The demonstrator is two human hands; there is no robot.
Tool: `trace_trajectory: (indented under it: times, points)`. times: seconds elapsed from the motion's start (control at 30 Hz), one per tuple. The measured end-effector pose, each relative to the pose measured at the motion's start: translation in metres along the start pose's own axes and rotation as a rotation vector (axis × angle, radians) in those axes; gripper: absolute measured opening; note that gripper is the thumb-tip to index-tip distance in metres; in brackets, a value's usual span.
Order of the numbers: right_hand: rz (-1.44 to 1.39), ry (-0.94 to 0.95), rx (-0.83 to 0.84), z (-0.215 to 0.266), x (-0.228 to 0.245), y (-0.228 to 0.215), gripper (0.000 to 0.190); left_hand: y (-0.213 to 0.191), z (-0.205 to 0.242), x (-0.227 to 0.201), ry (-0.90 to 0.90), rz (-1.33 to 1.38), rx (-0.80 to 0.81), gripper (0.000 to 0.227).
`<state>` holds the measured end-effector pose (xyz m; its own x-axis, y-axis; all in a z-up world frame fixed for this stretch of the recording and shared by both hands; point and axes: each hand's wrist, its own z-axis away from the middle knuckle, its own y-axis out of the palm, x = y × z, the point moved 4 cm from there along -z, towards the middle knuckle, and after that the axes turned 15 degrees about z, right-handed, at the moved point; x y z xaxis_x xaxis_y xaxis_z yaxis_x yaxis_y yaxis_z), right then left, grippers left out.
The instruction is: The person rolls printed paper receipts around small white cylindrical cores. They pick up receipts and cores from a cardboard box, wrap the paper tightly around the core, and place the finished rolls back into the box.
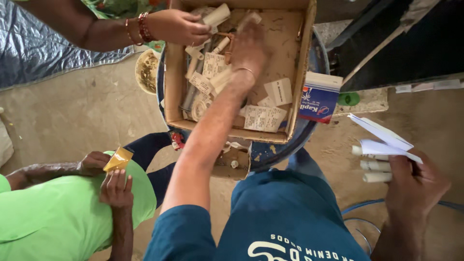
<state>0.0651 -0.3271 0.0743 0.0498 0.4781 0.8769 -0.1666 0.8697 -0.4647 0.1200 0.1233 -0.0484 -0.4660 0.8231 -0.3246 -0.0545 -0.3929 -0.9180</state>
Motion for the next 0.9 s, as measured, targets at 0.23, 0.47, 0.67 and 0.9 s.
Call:
trace_trajectory:
  times: [0.23, 0.47, 0.67, 0.9]
  points:
    - [-0.047, 0.090, 0.012, 0.002, 0.037, 0.009, 0.013, -0.065, 0.120, -0.011, 0.125, 0.424, -0.342, 0.030]
    - [-0.099, -0.100, 0.162, -0.025, 0.013, 0.036, 0.006, -0.082, 0.336, 0.039, -0.346, 0.724, -0.950, 0.018]
    - [0.171, -0.592, 0.328, -0.075, 0.034, 0.071, 0.017, 0.041, 0.433, 0.051, -1.074, 1.254, -0.821, 0.043]
    - [0.681, -1.283, 0.346, -0.120, 0.142, 0.117, 0.025, 0.104, 0.413, 0.048, -0.811, 1.635, -0.717, 0.028]
